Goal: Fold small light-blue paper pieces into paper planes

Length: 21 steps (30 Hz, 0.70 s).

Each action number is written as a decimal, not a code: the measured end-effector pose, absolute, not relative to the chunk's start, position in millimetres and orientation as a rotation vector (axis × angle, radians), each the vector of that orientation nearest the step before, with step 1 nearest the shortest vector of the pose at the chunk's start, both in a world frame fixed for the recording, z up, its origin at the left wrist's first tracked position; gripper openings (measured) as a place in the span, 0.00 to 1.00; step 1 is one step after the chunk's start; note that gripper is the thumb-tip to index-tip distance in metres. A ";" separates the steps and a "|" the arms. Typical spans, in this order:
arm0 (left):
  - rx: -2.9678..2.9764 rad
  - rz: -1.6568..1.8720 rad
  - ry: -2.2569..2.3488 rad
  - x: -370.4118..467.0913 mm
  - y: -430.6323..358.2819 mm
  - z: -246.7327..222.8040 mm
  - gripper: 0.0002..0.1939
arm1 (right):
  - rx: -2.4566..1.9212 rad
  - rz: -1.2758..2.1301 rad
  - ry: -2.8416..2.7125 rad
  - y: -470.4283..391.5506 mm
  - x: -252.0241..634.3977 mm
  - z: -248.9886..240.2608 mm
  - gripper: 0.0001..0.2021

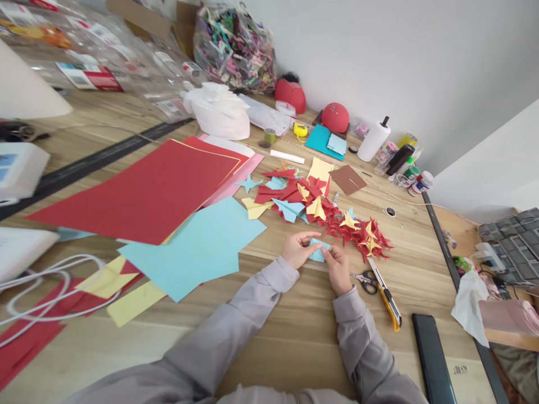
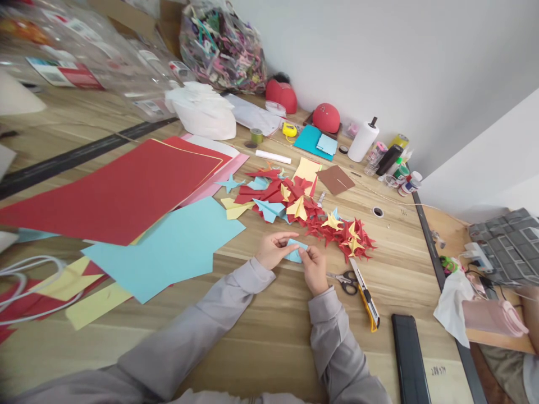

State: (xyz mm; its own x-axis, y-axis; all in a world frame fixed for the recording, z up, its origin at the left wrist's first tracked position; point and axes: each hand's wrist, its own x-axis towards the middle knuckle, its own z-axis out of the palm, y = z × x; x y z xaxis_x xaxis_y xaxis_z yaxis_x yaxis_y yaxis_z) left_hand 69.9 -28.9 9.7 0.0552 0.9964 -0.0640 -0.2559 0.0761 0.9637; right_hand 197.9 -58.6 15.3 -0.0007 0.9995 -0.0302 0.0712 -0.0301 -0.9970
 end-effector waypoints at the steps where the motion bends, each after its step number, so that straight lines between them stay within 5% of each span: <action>1: 0.975 1.231 1.010 70.0 -28.8 9.7 0.21 | -1.278 1.201 -1.245 -58.5 198.2 15.1 0.16; 21: 0.859 1.233 0.987 70.4 -28.4 13.2 0.23 | -1.176 1.283 -1.190 -58.7 200.0 14.3 0.12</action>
State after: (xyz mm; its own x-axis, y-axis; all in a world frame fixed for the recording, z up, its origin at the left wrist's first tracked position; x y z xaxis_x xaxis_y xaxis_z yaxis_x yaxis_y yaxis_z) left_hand 70.4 -28.4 13.2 0.0542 0.9896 -0.1334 -0.3474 0.1440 0.9266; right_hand 200.0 -58.7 14.3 -0.0416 0.9987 -0.0285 -0.0462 -0.0304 -0.9985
